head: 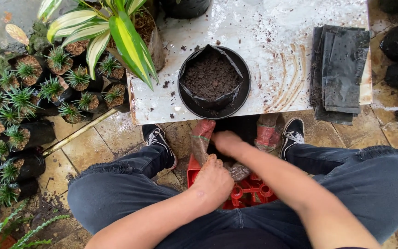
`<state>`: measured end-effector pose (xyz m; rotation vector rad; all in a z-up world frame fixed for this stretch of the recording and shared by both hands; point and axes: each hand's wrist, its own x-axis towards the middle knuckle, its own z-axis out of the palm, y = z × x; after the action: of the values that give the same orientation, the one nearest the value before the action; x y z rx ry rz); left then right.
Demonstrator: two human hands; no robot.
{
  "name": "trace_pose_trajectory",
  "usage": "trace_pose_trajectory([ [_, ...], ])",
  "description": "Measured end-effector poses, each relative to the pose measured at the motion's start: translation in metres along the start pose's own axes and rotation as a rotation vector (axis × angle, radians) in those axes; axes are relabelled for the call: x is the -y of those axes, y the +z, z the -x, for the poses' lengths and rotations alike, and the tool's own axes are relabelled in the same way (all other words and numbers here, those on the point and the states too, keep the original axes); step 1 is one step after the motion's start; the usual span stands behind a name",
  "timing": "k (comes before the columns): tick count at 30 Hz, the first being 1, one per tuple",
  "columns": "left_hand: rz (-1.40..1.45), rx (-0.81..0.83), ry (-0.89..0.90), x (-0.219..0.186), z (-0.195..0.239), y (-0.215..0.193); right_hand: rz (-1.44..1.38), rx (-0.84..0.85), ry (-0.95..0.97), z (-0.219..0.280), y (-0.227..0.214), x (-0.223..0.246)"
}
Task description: The person scoops soil from a sack using a small black bowl and pours it into a black plastic pot. They then press the soil down with their hand to compact it. This process is repeated multiple times to fill the pot.
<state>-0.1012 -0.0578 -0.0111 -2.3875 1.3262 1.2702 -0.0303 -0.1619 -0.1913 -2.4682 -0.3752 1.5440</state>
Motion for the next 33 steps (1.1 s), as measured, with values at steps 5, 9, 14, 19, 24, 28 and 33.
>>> trace_pose_trajectory([
  [5,-0.026,0.014,0.026,0.001,0.002,-0.007,0.148,-0.08,0.0,-0.016,-0.013,-0.038],
  [9,-0.002,-0.018,0.016,-0.003,-0.006,0.004,-0.013,-0.34,0.097,-0.073,0.013,-0.038],
  [14,-0.012,-0.036,0.011,-0.001,-0.002,0.002,-0.011,-0.045,0.0,-0.025,0.006,-0.015],
  [19,-0.023,-0.009,0.018,0.001,0.003,-0.009,0.047,-0.301,-0.032,-0.043,0.002,-0.043],
  [24,-0.021,-0.019,-0.005,0.002,0.007,-0.013,0.086,0.012,-0.045,0.009,-0.002,0.001],
  [28,-0.04,-0.088,-0.027,-0.002,0.002,0.003,0.025,-0.135,-0.285,0.047,-0.005,-0.034],
  [33,-0.008,-0.317,-0.079,-0.005,-0.018,0.026,-0.611,-0.401,-0.083,0.045,-0.021,-0.103],
])
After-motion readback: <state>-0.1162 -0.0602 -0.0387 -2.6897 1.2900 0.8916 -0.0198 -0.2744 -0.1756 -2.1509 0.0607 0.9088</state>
